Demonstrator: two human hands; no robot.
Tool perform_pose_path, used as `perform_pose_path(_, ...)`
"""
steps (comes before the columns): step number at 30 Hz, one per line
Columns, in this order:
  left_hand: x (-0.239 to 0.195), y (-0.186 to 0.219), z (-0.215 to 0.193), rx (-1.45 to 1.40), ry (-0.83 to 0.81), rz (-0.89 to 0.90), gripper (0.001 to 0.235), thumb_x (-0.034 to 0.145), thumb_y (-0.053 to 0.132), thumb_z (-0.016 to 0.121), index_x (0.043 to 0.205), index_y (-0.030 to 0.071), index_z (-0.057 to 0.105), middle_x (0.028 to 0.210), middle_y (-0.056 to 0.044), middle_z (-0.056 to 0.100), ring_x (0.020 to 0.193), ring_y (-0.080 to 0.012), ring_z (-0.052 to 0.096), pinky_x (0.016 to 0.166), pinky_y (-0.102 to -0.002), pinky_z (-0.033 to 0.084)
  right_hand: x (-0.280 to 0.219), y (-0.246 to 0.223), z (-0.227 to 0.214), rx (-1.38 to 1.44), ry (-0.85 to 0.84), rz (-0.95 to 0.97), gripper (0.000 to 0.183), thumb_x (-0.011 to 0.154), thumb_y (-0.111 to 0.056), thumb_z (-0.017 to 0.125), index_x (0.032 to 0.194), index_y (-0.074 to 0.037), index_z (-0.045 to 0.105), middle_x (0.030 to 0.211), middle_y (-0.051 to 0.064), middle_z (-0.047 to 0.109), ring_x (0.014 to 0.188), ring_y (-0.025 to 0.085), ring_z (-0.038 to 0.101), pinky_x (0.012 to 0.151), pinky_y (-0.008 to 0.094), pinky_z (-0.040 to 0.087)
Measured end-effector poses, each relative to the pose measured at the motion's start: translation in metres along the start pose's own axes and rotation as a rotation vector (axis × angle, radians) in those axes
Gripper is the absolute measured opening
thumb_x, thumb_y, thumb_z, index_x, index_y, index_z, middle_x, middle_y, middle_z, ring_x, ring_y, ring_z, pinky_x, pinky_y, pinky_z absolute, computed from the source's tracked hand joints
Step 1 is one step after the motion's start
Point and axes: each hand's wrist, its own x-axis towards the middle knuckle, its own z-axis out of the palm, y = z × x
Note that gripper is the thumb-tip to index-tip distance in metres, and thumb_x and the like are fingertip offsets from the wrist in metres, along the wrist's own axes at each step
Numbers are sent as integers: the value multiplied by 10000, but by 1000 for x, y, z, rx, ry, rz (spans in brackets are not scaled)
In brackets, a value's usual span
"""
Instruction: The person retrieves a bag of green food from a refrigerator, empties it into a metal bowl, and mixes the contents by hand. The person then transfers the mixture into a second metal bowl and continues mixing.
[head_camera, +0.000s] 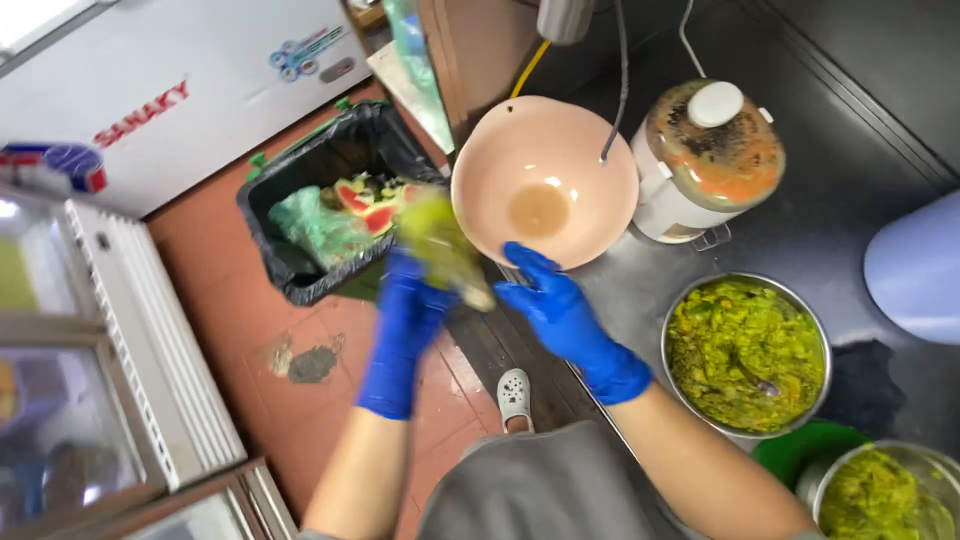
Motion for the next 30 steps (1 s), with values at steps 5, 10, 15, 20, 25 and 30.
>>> perform_pose_path(5, 101, 132, -104, 447, 385, 69, 579, 929, 353, 676, 1433, 213, 427, 1357, -122, 537, 1198, -323, 565, 974, -577, 561, -2, 48, 26, 90, 146, 90, 384, 950, -154, 738, 1290, 6, 658, 1293, 170, 702, 1183, 258, 689, 1004, 354, 552)
perform_pose_path(10, 147, 112, -200, 551, 574, -3, 470, 990, 409, 555, 1404, 186, 542, 1418, -66, 546, 1216, -269, 540, 1022, -468, 494, -90, 127, -50, -416, 292, 140, 268, 974, -134, 675, 1224, -50, 727, 1242, 148, 736, 1131, 279, 720, 988, 347, 566)
perform_pose_path(15, 120, -29, -176, 605, 586, 411, 401, 993, 113, 613, 1391, 96, 570, 1342, -135, 610, 1103, -275, 574, 893, -446, 523, -233, 136, -136, -902, 583, 399, 326, 932, -56, 604, 1224, -70, 749, 1206, 141, 737, 1074, 296, 710, 944, 344, 562)
perform_pose_path(20, 89, -111, -22, 1030, -1, 606, 498, 1000, -61, 630, 1489, -40, 531, 1490, -209, 610, 1315, -329, 633, 1102, -447, 571, -350, 86, -149, -399, 1160, 644, 274, 971, -26, 602, 1189, -68, 762, 1188, 114, 765, 1023, 222, 733, 907, 312, 544)
perform_pose_path(25, 19, -148, 149, 1062, -405, 567, 428, 1062, -110, 549, 1480, -76, 461, 1475, -209, 555, 1317, -293, 572, 1150, -395, 507, -442, 61, -177, -391, 1504, 720, 249, 983, -99, 635, 1182, -47, 775, 1104, 91, 766, 964, 106, 653, 880, 259, 513)
perform_pose_path(30, -75, -225, 240, 970, -554, 385, 234, 1034, -80, 577, 1267, -60, 585, 1189, -119, 654, 1055, -222, 618, 960, -337, 516, -501, 53, -221, -204, 1659, 823, 211, 979, -173, 705, 1121, -39, 782, 987, 51, 779, 880, 49, 650, 813, 236, 515)
